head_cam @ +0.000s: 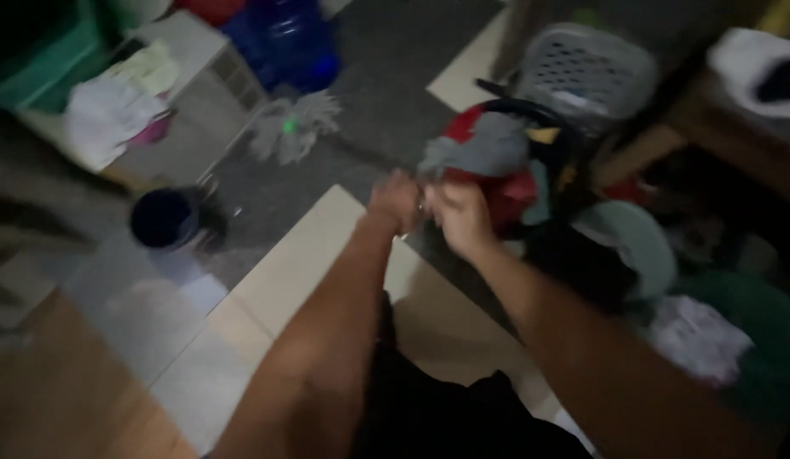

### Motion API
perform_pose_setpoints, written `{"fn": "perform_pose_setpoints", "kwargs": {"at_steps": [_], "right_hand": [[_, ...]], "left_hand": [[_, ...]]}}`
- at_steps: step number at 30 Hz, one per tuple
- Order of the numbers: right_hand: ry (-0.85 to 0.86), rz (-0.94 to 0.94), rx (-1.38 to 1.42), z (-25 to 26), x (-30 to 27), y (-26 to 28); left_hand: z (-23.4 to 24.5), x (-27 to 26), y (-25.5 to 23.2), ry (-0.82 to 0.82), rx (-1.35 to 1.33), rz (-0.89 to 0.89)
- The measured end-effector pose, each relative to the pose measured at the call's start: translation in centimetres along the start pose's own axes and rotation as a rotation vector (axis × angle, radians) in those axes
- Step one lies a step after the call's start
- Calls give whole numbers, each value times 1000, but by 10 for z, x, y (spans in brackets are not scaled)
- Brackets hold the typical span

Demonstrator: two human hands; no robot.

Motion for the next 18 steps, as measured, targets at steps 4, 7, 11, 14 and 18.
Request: {"fn": "perform_pose_setpoints", "kwargs": {"at_steps": [4, 7, 11, 14, 18], "right_hand": [[-109, 21, 189, 90, -141, -24], [-257, -259, 140, 174, -231, 4], [-284, -258, 94, 282, -357, -9], [-380, -394, 162, 314, -372, 55], [-468, -384, 268, 313, -390, -20]], "left_hand": [[-101, -32, -98, 243, 213, -253], [-116, -91, -197, 394, 225, -433], [-127, -184, -292, 457, 44, -751], [-124, -198, -327, 581, -148, -870], [-145, -175, -317, 528, -144, -892]]}}
Point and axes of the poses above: each hand's wrist, its own x-axis towards the middle knuckle, its own z-axis out of the back of the hand, y = z × x, the point moved 1 cm from there along x, towards the middle knuckle, and after that the axes turned 9 degrees about z, right-handed, at the moved point
